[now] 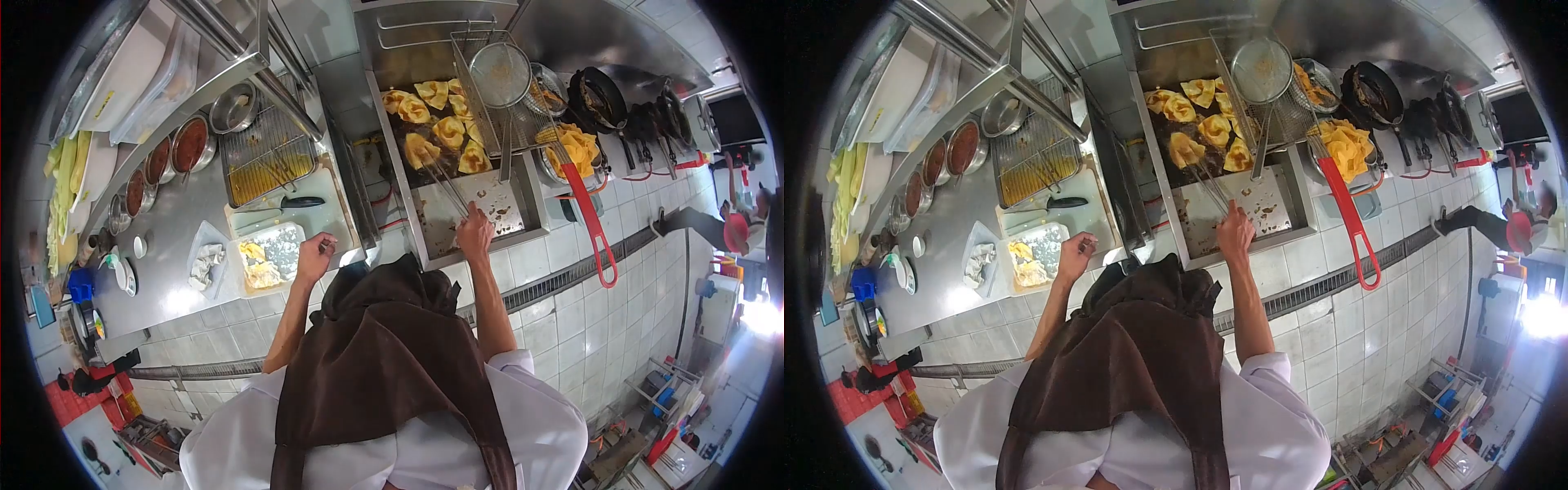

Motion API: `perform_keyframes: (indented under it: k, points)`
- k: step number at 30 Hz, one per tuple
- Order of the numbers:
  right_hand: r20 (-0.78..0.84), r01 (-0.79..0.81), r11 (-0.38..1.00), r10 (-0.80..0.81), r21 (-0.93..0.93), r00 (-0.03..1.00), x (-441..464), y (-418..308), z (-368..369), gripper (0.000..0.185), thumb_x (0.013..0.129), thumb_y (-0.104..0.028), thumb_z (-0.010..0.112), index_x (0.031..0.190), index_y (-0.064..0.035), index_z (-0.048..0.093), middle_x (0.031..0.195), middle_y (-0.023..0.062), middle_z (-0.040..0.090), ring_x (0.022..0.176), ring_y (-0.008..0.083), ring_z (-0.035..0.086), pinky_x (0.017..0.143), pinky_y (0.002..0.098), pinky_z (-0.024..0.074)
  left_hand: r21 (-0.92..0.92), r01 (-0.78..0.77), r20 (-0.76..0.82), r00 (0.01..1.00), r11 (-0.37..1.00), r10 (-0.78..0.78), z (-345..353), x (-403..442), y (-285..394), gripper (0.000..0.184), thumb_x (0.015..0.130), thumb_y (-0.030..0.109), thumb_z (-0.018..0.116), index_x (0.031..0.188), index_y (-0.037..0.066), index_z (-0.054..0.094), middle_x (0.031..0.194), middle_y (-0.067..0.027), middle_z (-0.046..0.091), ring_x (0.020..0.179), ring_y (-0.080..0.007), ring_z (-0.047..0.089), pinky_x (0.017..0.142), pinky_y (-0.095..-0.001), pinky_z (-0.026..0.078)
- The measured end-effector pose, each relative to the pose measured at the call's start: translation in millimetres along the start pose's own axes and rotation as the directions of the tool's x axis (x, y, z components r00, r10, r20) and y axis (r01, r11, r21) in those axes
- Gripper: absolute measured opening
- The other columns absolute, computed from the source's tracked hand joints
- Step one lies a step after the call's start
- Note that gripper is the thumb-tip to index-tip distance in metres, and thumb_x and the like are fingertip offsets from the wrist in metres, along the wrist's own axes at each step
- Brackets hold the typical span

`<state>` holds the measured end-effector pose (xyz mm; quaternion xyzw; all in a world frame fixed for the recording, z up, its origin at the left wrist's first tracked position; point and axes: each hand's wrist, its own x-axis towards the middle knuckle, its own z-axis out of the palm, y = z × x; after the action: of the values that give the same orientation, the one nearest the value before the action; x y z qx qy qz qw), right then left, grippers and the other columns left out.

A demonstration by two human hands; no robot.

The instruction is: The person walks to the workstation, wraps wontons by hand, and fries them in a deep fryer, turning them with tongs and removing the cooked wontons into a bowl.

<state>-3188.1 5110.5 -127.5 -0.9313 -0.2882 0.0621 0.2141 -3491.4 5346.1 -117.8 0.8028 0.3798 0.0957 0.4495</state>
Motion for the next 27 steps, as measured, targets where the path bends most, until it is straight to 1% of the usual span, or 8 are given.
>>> perform_keyframes:
  k: [2,4,5,7,14,19,23,27]
  points:
    - [-0.001,0.009,1.000,-0.009,-0.015,1.000,-3,2,2,0.038,0.073,-0.006,0.064,0.110,-0.0012,0.054,0.090,0.0213,0.062,0.078,0.0407,0.063,0.065,0.0499,0.0492,0.001,0.015,0.005,1.000,1.000,-0.015,0,0,-1,0.015,0.079,0.003,0.061,0.093,0.005,0.067,0.072,-0.0097,0.066,0.057,-0.0165,0.058,0.059,-0.0302,0.048]
    - [-0.003,0.108,0.994,-0.108,-0.001,0.994,-6,3,2,0.041,0.074,-0.007,0.065,0.112,-0.0001,0.054,0.091,0.0223,0.062,0.078,0.0404,0.063,0.064,0.0498,0.0496,0.003,0.020,0.012,1.000,1.000,-0.020,-1,1,1,0.015,0.079,0.003,0.061,0.093,0.005,0.067,0.073,-0.0096,0.066,0.057,-0.0164,0.058,0.059,-0.0304,0.048]
    - [-0.005,0.108,0.994,-0.108,-0.001,0.994,-7,3,2,0.041,0.074,-0.007,0.065,0.112,-0.0001,0.054,0.091,0.0223,0.062,0.078,0.0404,0.063,0.064,0.0498,0.0496,0.003,0.018,0.011,1.000,1.000,-0.018,-1,1,1,0.015,0.079,0.003,0.061,0.093,0.005,0.067,0.073,-0.0096,0.066,0.057,-0.0164,0.058,0.059,-0.0304,0.048]
    - [0.036,0.030,0.999,-0.029,-0.029,0.999,-7,0,-1,0.043,0.074,-0.006,0.065,0.114,0.0010,0.053,0.091,0.0232,0.062,0.079,0.0408,0.063,0.066,0.0500,0.0497,-0.011,0.010,-0.001,1.000,1.000,-0.010,-2,2,-1,0.015,0.079,0.004,0.062,0.093,0.005,0.067,0.074,-0.0096,0.066,0.057,-0.0163,0.059,0.059,-0.0304,0.048]
    - [0.040,-0.013,0.999,0.015,-0.039,0.999,-8,-4,1,0.038,0.074,-0.006,0.066,0.110,0.0008,0.053,0.092,0.0234,0.062,0.080,0.0416,0.063,0.069,0.0504,0.0495,-0.005,0.025,0.011,1.000,1.000,-0.025,-1,0,-7,0.017,0.079,0.002,0.062,0.095,0.005,0.066,0.076,-0.0097,0.067,0.059,-0.0173,0.060,0.061,-0.0305,0.049]
    - [0.044,-0.079,0.995,0.082,-0.053,0.996,-10,-10,-2,0.036,0.076,-0.008,0.065,0.109,-0.0004,0.052,0.092,0.0231,0.061,0.081,0.0422,0.063,0.069,0.0510,0.0494,0.000,0.029,-0.031,0.999,1.000,-0.029,-4,-3,-5,0.017,0.078,0.001,0.061,0.094,0.005,0.066,0.078,-0.0100,0.067,0.063,-0.0183,0.062,0.062,-0.0309,0.049]
    - [0.035,-0.085,0.996,0.086,-0.037,0.996,-1,-20,-7,0.038,0.077,-0.009,0.064,0.111,-0.0013,0.051,0.092,0.0229,0.061,0.081,0.0421,0.063,0.068,0.0508,0.0496,-0.007,0.031,-0.020,0.999,0.999,-0.031,-8,-5,-1,0.016,0.078,0.001,0.061,0.093,0.004,0.066,0.080,-0.0099,0.068,0.064,-0.0186,0.063,0.062,-0.0302,0.050]
    - [-0.037,-0.008,1.000,0.009,0.015,0.999,43,-36,15,0.038,0.076,-0.009,0.064,0.111,-0.0027,0.050,0.092,0.0222,0.061,0.081,0.0422,0.063,0.069,0.0505,0.0504,-0.025,0.025,-0.023,0.999,0.999,-0.026,-11,-3,2,0.017,0.079,0.000,0.060,0.094,0.003,0.066,0.081,-0.0094,0.068,0.064,-0.0172,0.062,0.061,-0.0290,0.050]
